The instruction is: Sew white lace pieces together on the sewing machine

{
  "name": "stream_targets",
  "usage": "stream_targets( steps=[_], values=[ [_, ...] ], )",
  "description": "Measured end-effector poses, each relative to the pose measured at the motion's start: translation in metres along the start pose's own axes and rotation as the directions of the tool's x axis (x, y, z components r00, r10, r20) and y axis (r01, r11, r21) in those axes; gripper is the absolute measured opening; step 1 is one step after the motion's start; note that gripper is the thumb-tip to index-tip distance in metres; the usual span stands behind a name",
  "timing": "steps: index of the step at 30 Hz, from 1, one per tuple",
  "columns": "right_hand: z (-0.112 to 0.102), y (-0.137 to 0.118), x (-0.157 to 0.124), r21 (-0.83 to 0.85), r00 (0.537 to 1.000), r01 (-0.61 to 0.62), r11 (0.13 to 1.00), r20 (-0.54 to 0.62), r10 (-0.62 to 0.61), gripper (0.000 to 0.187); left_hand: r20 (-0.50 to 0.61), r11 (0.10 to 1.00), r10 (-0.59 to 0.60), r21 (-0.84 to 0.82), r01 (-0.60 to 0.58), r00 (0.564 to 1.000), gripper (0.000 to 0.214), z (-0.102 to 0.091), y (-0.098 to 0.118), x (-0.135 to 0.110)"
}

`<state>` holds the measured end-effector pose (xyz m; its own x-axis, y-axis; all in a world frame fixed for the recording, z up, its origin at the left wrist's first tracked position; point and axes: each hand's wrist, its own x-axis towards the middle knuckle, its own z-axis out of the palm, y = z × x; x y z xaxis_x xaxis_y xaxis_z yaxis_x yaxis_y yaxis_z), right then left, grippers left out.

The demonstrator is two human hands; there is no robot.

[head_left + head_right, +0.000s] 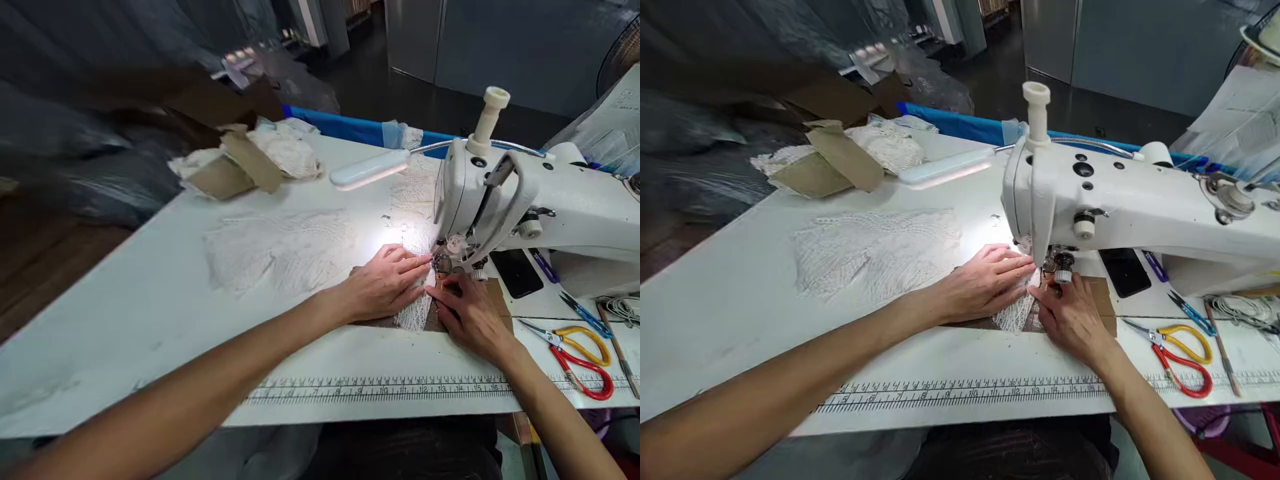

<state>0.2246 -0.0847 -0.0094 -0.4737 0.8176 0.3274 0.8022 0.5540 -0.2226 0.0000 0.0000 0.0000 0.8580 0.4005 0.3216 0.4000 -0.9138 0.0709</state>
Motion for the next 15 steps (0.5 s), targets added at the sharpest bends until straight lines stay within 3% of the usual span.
stream_targets(
  steps=[15],
  values=[
    [-0.0008,0.003,0.0036,0.074,0.998,0.008,0.997,-0.066,-0.003,0.029,0.009,0.999,-0.031,0.013,0.031,0.999,0.035,0.0017,0.0031,0.0024]
  ],
)
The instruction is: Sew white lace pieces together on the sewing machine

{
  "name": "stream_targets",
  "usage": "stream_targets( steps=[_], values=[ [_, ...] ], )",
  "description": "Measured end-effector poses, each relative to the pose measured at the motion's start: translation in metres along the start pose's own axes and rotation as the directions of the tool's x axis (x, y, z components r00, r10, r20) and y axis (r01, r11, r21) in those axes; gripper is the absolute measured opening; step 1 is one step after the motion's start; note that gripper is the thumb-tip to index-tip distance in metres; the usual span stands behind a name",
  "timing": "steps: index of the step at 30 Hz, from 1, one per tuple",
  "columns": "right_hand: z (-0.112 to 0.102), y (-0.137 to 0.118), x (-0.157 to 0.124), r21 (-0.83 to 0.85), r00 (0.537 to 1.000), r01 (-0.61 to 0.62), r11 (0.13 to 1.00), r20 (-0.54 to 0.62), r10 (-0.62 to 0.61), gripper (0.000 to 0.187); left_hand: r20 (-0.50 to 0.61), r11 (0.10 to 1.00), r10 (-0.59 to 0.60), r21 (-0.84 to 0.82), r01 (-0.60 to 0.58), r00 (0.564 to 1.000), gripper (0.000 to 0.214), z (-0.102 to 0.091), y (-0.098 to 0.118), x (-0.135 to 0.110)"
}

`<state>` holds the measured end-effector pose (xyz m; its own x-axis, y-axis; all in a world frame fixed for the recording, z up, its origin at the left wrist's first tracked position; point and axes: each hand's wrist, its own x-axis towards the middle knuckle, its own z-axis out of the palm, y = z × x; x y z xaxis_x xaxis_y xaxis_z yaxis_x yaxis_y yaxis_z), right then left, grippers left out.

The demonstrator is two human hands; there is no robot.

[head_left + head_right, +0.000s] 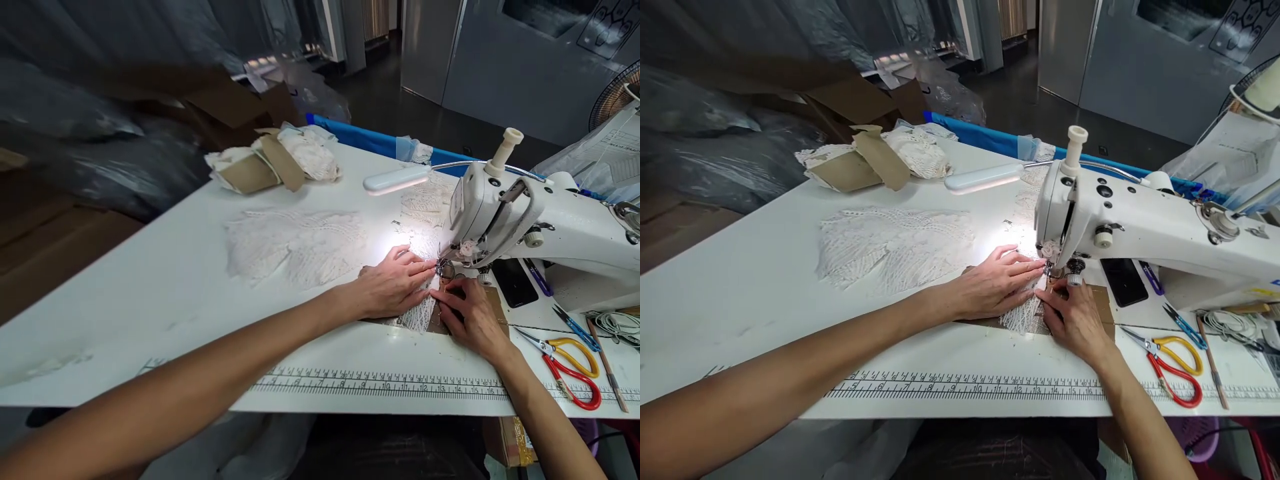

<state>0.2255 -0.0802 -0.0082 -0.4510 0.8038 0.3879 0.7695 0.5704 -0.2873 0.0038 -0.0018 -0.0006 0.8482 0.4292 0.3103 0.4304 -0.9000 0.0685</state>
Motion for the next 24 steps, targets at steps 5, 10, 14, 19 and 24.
stream_targets(
  steps=[5,10,14,19,24],
  values=[
    [-0.0028,0.0026,-0.0001,0.015,1.0,0.016,1.0,0.026,-0.016,0.029,-0.069,0.998,0.003,0.062,0.001,0.998,0.033,0.0031,0.0042,-0.0009],
    [-0.0038,0.0033,0.0001,0.015,0.999,0.033,0.999,0.027,-0.034,0.028,-0.18,0.993,0.102,0.08,-0.089,0.978,0.027,0.0025,0.0081,0.0008],
    [-0.0058,0.0009,0.0014,-0.019,0.998,0.049,0.999,0.028,-0.048,0.029,-0.201,0.988,0.153,0.059,-0.144,0.968,0.027,-0.0003,0.0057,0.0002],
    [-0.0071,-0.002,0.0037,-0.047,0.999,0.027,0.999,0.04,-0.025,0.03,-0.115,0.988,0.147,0.06,-0.141,0.983,0.026,-0.0046,0.003,-0.0018],
    [-0.0052,-0.003,0.006,-0.044,0.998,-0.007,0.999,0.062,0.009,0.033,-0.079,0.992,0.109,0.069,-0.104,0.991,0.029,-0.0043,0.004,-0.0014]
  ],
)
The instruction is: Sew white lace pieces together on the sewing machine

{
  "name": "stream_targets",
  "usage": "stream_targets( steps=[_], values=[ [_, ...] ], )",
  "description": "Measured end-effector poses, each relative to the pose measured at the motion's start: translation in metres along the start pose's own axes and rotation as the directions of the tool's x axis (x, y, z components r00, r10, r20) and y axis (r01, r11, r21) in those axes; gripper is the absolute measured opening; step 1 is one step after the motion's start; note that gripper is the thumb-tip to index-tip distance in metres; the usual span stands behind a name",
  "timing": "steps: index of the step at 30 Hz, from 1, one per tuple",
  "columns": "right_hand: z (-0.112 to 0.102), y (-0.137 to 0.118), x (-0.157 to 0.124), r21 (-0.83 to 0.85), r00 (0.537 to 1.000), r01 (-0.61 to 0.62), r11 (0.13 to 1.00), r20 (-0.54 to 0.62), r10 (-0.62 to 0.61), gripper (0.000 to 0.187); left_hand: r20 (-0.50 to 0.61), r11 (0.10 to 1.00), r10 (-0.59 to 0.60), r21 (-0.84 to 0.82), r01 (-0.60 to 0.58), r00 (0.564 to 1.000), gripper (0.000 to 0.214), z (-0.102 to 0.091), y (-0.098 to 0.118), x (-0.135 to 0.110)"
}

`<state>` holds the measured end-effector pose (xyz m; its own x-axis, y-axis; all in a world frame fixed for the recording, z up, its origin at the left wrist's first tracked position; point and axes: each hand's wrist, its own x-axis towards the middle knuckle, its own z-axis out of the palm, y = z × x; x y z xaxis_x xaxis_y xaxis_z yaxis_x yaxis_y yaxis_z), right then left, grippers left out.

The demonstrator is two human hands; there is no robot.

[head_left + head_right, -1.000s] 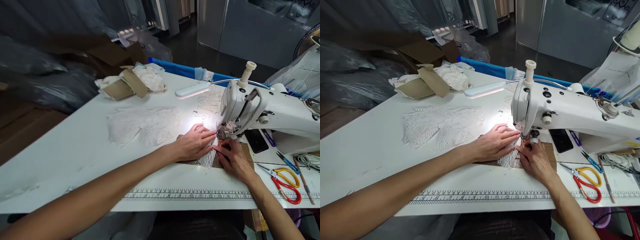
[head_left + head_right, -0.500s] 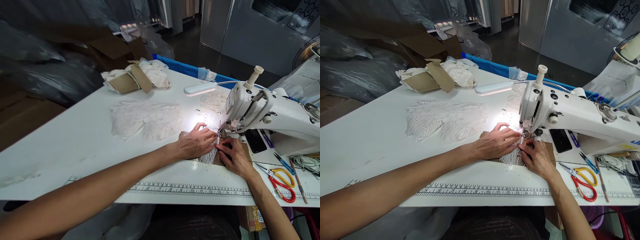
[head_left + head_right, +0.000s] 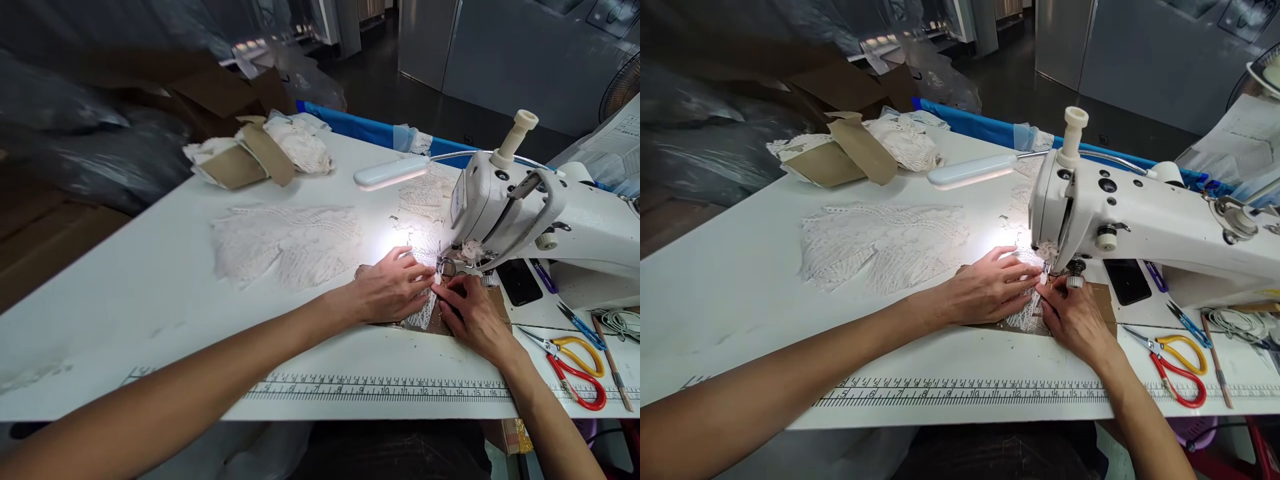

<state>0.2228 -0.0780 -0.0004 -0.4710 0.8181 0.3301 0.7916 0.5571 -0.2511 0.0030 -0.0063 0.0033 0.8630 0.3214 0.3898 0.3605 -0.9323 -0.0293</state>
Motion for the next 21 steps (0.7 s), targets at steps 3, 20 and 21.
stream_targets(
  steps=[3,20,21],
  values=[
    [0.002,0.001,0.001,0.0,0.999,-0.036,0.999,0.018,0.036,0.034,0.002,1.0,-0.024,0.01,0.024,1.0,0.029,0.001,0.0,0.001],
    [0.006,0.002,0.005,-0.054,0.996,-0.085,0.995,0.014,0.086,0.034,-0.022,0.982,-0.182,0.048,0.182,0.983,0.034,0.01,0.004,0.007],
    [0.005,0.002,0.006,-0.062,0.997,-0.072,0.995,0.011,0.073,0.034,-0.026,0.982,-0.186,0.038,0.187,0.982,0.033,0.009,0.004,0.007]
  ],
)
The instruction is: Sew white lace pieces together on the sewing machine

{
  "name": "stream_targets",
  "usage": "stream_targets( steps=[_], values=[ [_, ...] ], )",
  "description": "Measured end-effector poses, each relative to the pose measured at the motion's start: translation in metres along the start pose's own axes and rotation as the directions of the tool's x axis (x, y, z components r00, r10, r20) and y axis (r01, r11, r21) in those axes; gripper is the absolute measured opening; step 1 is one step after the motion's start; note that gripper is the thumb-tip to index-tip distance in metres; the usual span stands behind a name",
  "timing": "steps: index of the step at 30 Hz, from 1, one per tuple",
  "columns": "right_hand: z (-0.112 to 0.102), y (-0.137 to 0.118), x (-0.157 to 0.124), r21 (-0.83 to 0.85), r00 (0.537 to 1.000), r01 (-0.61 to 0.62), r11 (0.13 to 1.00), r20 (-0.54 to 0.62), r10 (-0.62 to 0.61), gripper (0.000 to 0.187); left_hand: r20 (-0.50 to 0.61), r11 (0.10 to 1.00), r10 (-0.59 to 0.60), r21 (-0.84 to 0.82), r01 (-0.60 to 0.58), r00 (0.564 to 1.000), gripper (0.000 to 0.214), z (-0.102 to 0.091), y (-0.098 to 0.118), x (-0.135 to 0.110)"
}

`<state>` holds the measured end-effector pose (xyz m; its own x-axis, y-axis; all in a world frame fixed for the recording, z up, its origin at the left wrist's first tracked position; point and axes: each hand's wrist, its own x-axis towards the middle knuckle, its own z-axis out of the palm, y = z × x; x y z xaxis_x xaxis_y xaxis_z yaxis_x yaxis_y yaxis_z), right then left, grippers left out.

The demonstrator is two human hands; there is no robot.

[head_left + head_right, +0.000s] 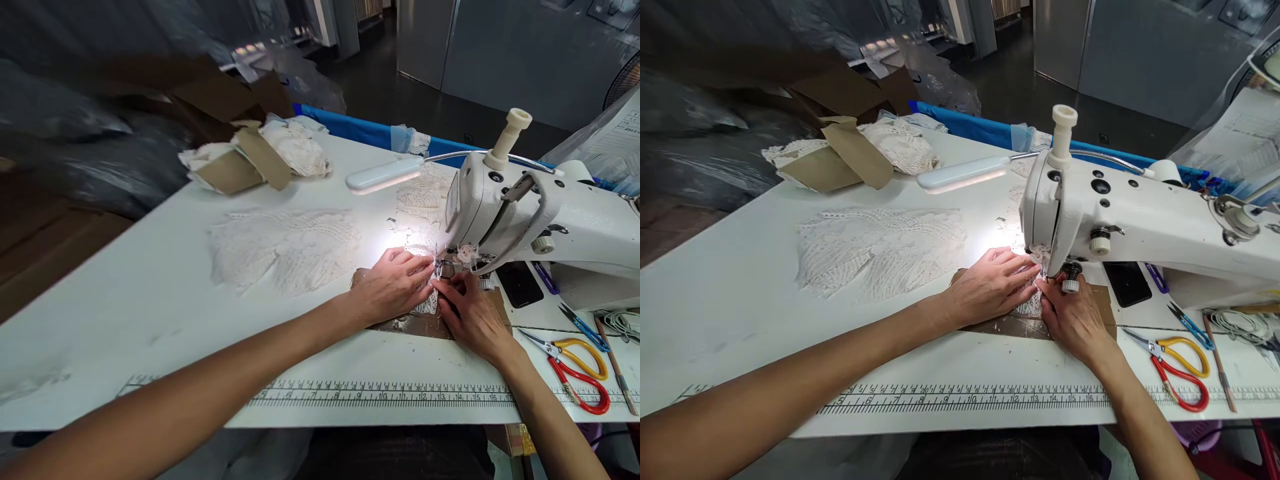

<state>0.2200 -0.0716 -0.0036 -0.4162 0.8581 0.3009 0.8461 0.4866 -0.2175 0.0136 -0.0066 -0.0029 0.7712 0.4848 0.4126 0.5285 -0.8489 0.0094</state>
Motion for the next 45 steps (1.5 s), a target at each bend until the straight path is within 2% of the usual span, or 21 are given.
stream_targets(
  steps=[6,10,13,16,21,25,27,29,33,39,43,45],
  values=[
    [0.002,0.001,0.0,-0.012,1.0,0.0,1.0,-0.012,-0.001,0.036,-0.046,0.998,-0.06,-0.025,0.058,0.997,0.027,-0.002,-0.009,0.009],
    [0.007,0.002,-0.001,0.005,0.999,-0.013,1.0,-0.035,0.013,0.037,0.057,0.993,-0.118,-0.004,0.119,0.991,0.029,0.001,-0.037,0.027],
    [0.008,0.004,-0.004,0.032,0.999,-0.011,0.999,-0.032,0.012,0.038,0.154,0.992,-0.115,-0.035,0.122,0.981,0.033,0.004,-0.06,0.038],
    [0.006,0.007,-0.007,0.112,0.998,-0.039,0.993,-0.036,0.044,0.038,0.135,0.99,-0.099,-0.092,0.111,0.986,0.033,0.002,-0.068,0.038],
    [-0.001,0.009,-0.011,0.237,0.985,-0.157,0.959,-0.034,0.169,0.036,0.068,0.988,-0.002,-0.154,0.012,0.998,0.032,-0.013,-0.044,0.018],
    [-0.005,0.008,-0.009,0.241,0.978,-0.184,0.953,-0.049,0.201,0.033,0.049,0.937,0.154,-0.323,-0.131,0.987,0.028,-0.021,-0.023,0.003],
    [-0.005,0.008,-0.008,0.248,0.977,-0.183,0.951,-0.059,0.203,0.033,0.047,0.896,0.187,-0.417,-0.151,0.981,0.023,-0.021,-0.018,-0.001],
    [-0.004,0.009,-0.008,0.25,0.976,-0.183,0.951,-0.067,0.206,0.033,0.05,0.87,0.173,-0.477,-0.129,0.984,0.021,-0.019,-0.015,-0.003],
    [-0.003,0.01,-0.01,0.241,0.975,-0.187,0.952,-0.068,0.209,0.033,0.026,0.873,0.1,-0.482,-0.076,0.995,0.027,-0.011,-0.013,-0.004],
    [-0.008,-0.002,-0.006,0.33,0.999,-0.043,0.943,0.025,0.037,0.041,0.032,0.846,0.026,-0.533,-0.005,0.999,0.032,-0.008,-0.01,-0.004],
    [-0.006,-0.007,0.002,0.313,0.998,-0.067,0.947,0.02,0.064,0.021,0.03,0.828,0.004,-0.561,0.014,1.0,0.031,-0.01,-0.009,-0.004],
    [-0.004,-0.007,0.004,0.321,0.997,-0.076,0.944,-0.005,0.082,0.023,0.037,0.829,0.004,-0.559,0.018,0.999,0.031,-0.011,-0.008,-0.004]
  ],
)
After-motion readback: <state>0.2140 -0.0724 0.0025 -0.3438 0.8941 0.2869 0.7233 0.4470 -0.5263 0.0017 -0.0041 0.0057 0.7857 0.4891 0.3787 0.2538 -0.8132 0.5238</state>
